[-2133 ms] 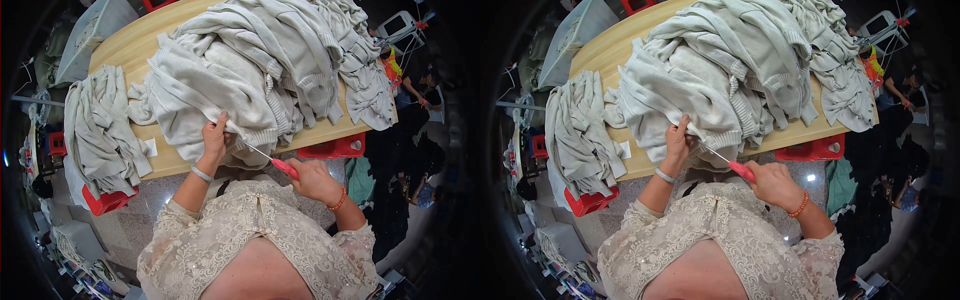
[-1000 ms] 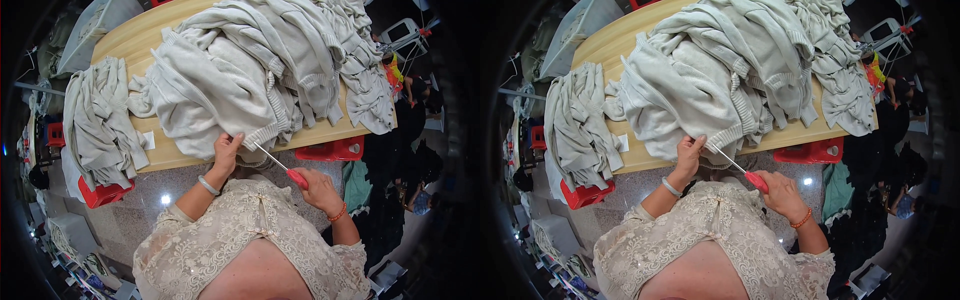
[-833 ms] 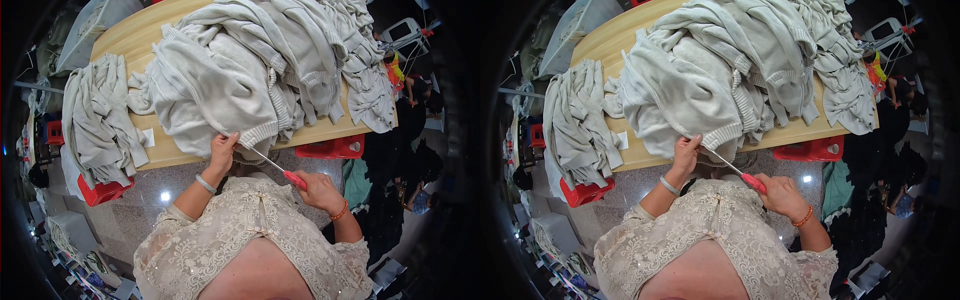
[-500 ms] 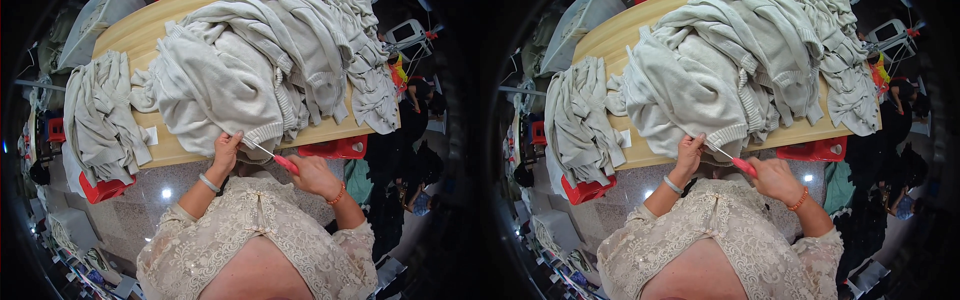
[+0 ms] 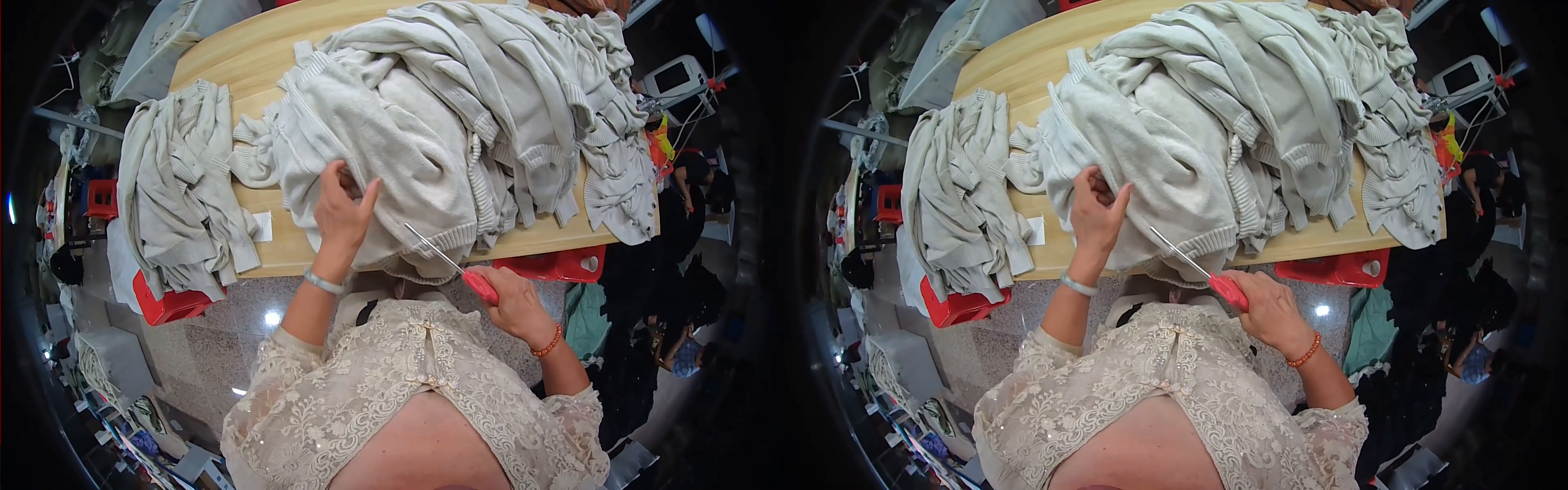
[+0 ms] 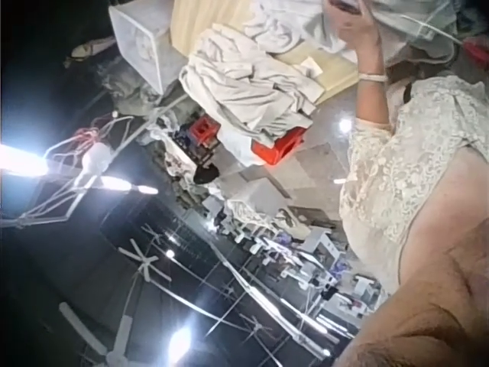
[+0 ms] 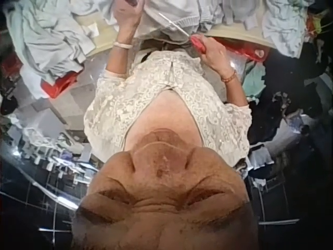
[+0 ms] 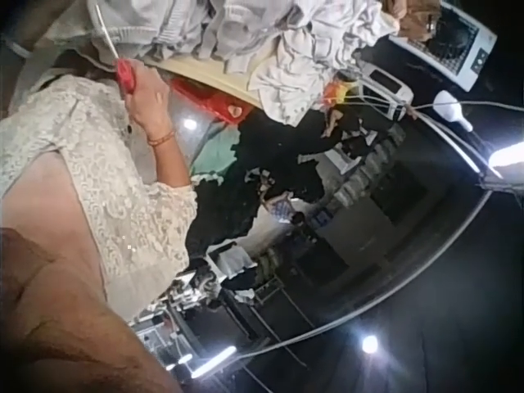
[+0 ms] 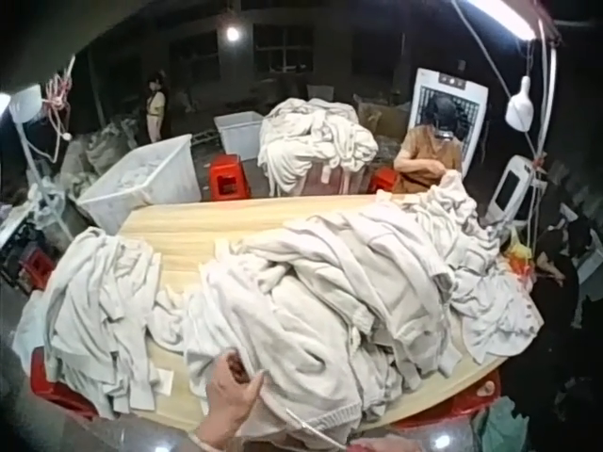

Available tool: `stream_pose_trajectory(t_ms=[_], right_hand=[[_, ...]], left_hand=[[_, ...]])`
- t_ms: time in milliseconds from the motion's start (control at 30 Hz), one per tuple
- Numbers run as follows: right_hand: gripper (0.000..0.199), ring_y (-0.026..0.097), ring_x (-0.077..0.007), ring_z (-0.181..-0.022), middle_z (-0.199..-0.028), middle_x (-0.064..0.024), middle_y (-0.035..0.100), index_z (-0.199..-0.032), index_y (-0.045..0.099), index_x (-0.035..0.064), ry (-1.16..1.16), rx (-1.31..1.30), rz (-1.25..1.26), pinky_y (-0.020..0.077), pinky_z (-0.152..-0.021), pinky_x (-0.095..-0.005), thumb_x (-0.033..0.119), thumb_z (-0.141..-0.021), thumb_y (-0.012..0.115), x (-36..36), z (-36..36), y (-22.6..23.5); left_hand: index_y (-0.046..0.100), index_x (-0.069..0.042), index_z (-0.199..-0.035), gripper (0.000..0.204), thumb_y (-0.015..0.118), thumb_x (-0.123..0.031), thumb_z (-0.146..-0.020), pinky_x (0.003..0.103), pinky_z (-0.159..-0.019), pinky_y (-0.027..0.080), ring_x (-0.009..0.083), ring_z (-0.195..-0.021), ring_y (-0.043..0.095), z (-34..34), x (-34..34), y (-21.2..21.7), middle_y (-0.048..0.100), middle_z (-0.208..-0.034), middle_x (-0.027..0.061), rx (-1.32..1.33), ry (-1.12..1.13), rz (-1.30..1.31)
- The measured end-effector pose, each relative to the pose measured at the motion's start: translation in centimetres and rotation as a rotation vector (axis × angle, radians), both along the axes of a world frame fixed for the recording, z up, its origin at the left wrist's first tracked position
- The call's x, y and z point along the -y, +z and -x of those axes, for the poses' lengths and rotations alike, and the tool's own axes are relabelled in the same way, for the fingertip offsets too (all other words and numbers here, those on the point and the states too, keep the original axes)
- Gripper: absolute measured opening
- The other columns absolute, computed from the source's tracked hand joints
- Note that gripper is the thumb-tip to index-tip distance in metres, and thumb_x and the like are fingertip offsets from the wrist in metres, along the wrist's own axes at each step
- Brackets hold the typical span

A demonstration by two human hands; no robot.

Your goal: Trim loose threads from white cardigans using scissors in a garment manufacturing environment.

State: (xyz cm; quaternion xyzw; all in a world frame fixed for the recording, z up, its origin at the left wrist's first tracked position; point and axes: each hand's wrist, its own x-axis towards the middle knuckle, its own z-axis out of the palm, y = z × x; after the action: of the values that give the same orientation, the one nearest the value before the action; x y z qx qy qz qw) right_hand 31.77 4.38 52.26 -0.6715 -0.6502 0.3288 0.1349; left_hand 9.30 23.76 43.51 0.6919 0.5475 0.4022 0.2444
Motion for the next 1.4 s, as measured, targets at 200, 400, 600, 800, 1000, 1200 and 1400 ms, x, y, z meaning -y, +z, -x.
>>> stream_pose_trajectory(t_ms=[200,400,600,800,1000,1200,1400], right_hand=[[0.041,0.063,-0.0358,-0.088,-0.096,-0.0153,0.065,-0.118,0.058,0.0115,0.021,-0.005,-0.117,0.0493,-0.074,-0.0443,0.009,-0.078,0.066,-2.3,1.0,0.0],[0.030,0.063,-0.0401,-0.074,-0.076,-0.0185,0.064,-0.113,0.058,0.0106,0.116,0.063,0.098,0.0491,-0.069,-0.0472,0.018,-0.085,0.063,-5.7,2.5,0.7],[0.031,0.062,-0.0428,-0.074,-0.075,-0.0221,0.064,-0.113,0.058,0.0094,0.153,0.087,-0.001,0.0477,-0.069,-0.0503,0.014,-0.083,0.060,-13.1,6.0,1.2],[0.031,0.062,-0.0419,-0.073,-0.074,-0.0208,0.064,-0.112,0.059,0.0098,0.203,0.147,0.067,0.0479,-0.068,-0.0492,0.015,-0.082,0.062,-14.0,6.8,2.1],[0.033,0.062,-0.0413,-0.072,-0.075,-0.0201,0.063,-0.115,0.059,0.0107,0.171,0.143,0.124,0.0481,-0.066,-0.0466,0.015,-0.083,0.064,-13.0,7.2,3.4],[0.033,0.061,-0.0383,-0.077,-0.081,-0.0184,0.062,-0.115,0.058,0.0085,0.138,0.081,0.063,0.0473,-0.069,-0.0458,0.010,-0.083,0.063,-15.4,9.3,4.5],[0.032,0.061,-0.0371,-0.077,-0.081,-0.0173,0.062,-0.114,0.058,0.0095,0.132,0.088,0.084,0.0472,-0.070,-0.0452,0.010,-0.082,0.063,-17.2,11.0,4.1]], left_hand=[[0.053,0.000,-0.114,0.033,0.069,-0.012,-0.088,0.025,-0.067,0.051,0.0134,-0.073,0.063,2.4,-2.0,-2.6,0.066,-0.091,0.0054,0.529,-0.026,0.307],[0.057,-0.003,-0.113,0.022,0.063,-0.007,-0.091,0.033,-0.075,0.057,0.0167,-0.085,0.068,4.4,-1.7,-4.5,0.068,-0.101,0.0082,1.209,-0.119,0.735],[0.058,-0.002,-0.113,0.023,0.063,-0.007,-0.092,0.030,-0.073,0.058,0.0158,-0.083,0.068,4.6,-1.7,-4.0,0.068,-0.100,0.0079,1.230,-0.122,0.740],[0.060,-0.005,-0.111,0.020,0.063,-0.014,-0.093,0.030,-0.071,0.057,0.0149,-0.079,0.068,6.9,-4.2,-2.9,0.069,-0.096,0.0061,1.264,-0.078,0.796],[0.056,-0.002,-0.123,0.033,0.063,-0.010,-0.092,0.033,-0.087,0.052,0.0193,-0.101,0.063,9.5,-7.4,-3.7,0.065,-0.114,0.0087,1.278,0.035,0.682],[0.052,0.001,-0.129,0.046,0.068,-0.009,-0.088,0.032,-0.091,0.050,0.0169,-0.103,0.061,12.1,-8.3,-3.4,0.062,-0.118,0.0070,1.097,-0.069,0.778],[0.057,-0.002,-0.121,0.031,0.057,-0.020,-0.097,0.037,-0.095,0.051,0.0213,-0.106,0.063,17.1,-17.7,-5.1,0.064,-0.120,0.0104,1.681,-0.160,1.073]])
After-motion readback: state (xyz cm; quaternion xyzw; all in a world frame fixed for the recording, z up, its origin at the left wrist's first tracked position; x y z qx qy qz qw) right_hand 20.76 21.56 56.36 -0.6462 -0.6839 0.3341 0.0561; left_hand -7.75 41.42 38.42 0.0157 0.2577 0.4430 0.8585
